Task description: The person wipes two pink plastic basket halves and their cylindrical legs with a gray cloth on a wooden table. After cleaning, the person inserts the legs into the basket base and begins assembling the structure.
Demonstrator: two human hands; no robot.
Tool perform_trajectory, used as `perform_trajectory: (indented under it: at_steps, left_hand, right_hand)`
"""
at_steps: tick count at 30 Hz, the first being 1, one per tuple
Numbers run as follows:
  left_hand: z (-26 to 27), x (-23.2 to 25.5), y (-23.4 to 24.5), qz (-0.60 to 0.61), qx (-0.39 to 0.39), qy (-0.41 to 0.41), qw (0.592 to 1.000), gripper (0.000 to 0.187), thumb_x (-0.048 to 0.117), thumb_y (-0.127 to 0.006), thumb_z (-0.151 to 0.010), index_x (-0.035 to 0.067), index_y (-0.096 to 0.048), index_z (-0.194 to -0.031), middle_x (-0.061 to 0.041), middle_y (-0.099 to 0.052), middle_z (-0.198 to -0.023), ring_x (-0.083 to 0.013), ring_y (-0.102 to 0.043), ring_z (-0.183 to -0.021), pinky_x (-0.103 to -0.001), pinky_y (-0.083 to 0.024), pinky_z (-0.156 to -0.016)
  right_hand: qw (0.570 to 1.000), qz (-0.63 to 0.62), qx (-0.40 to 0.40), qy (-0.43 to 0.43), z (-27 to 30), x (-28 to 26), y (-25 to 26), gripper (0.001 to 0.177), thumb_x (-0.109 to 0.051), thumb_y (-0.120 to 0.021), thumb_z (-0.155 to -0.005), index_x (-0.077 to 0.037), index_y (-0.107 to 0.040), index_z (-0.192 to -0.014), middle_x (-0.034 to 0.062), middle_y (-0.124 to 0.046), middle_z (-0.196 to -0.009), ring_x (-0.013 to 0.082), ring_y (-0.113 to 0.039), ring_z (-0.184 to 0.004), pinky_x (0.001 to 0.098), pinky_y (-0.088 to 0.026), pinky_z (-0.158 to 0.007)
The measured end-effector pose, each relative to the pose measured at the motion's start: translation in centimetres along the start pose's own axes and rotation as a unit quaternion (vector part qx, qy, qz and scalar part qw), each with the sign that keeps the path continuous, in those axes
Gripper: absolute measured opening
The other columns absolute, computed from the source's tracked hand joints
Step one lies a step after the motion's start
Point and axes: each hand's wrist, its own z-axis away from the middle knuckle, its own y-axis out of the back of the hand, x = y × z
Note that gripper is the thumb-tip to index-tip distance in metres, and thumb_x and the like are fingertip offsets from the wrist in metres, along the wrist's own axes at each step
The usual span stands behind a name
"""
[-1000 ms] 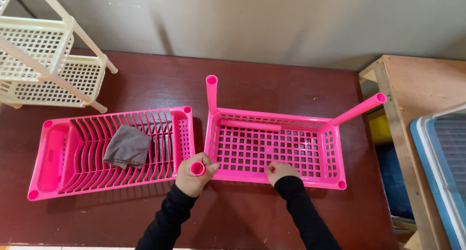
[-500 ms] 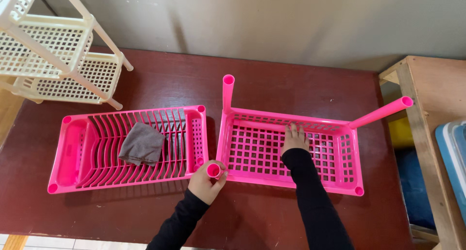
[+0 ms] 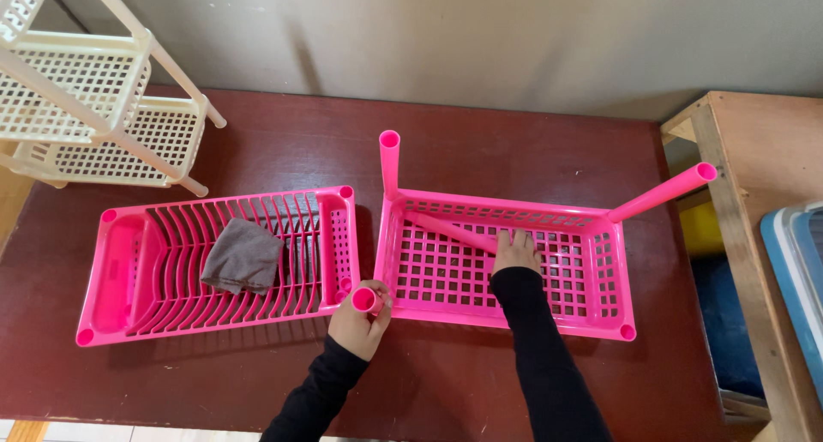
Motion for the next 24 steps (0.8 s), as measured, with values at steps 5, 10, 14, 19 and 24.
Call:
perform_trajectory:
  at_steps: [5, 10, 14, 19, 24]
  left_hand:
    - [1.8, -0.3, -2.7, -0.041, 0.154, -0.115, 0.981, 0.053, 0.003, -0.071, -0.08, -0.003, -0.052, -0.129, -0.022, -0.056, -0.129, -0.0397, -0.054, -0.122, -0.045, -0.044, -0.105]
    - [4.6, -0.6, -6.6, -0.073, 0.218, -0.065, 0.971, 0.089, 0.003, -0.08, -0.072, -0.011, -0.031, -0.144, -0.033, -0.032, -0.146, -0.0483, -0.033, -0.135, -0.054, -0.032, -0.112]
    - [5.2, -1.6, -8.4, -0.004, 0.233, 0.009, 0.973, 0.1, 0.004, -0.081, -0.074, -0.007, -0.018, -0.151, -0.03, -0.02, -0.153, -0.043, -0.031, -0.139, -0.05, -0.035, -0.115]
    - [7.0, -0.5, -11.0, 0.096, 0.233, 0.087, 0.964, 0.107, 0.004, -0.077, -0.076, 0.001, -0.012, -0.16, -0.025, -0.02, -0.152, -0.0368, -0.036, -0.137, -0.046, -0.036, -0.116]
    - [9.2, 4.4, -14.3, 0.081, 0.186, 0.071, 0.977, 0.105, 0.001, -0.072, -0.075, 0.002, -0.012, -0.161, -0.023, -0.025, -0.146, -0.0371, -0.04, -0.134, -0.047, -0.038, -0.115]
  right_hand:
    - [0.999, -0.004, -0.016, 0.052, 1.2, 1.5, -0.5, 0.035, -0.014, -0.069, -0.085, -0.017, -0.061, -0.118, 0.0109, -0.058, -0.125, 0.0332, -0.054, -0.123, 0.0567, -0.044, -0.103]
    - [0.974, -0.198, -0.037, 0.099, 2.3, 4.4, 0.5, 0.033, -0.014, -0.076, -0.078, -0.011, -0.063, -0.108, 0.0127, -0.069, -0.104, 0.035, -0.067, -0.1, 0.0469, -0.055, -0.087]
    - [0.961, -0.25, -0.042, 0.107, 4.1, 8.1, 2.3, 0.036, -0.016, -0.079, -0.075, -0.009, -0.064, -0.107, 0.0159, -0.071, -0.099, 0.0374, -0.07, -0.093, 0.0463, -0.056, -0.081]
    - [0.92, -0.383, -0.077, 0.017, 6.3, 12.3, 4.6, 0.039, -0.012, -0.081, -0.075, -0.008, -0.067, -0.111, 0.0108, -0.076, -0.101, 0.0225, -0.074, -0.086, 0.0345, -0.06, -0.077]
    - [0.795, -0.604, -0.055, 0.019, 7.8, 15.8, 6.4, 0.03, 0.001, -0.076, -0.084, -0.001, -0.064, -0.112, 0.0135, -0.071, -0.109, 0.0161, -0.071, -0.092, 0.03, -0.061, -0.08]
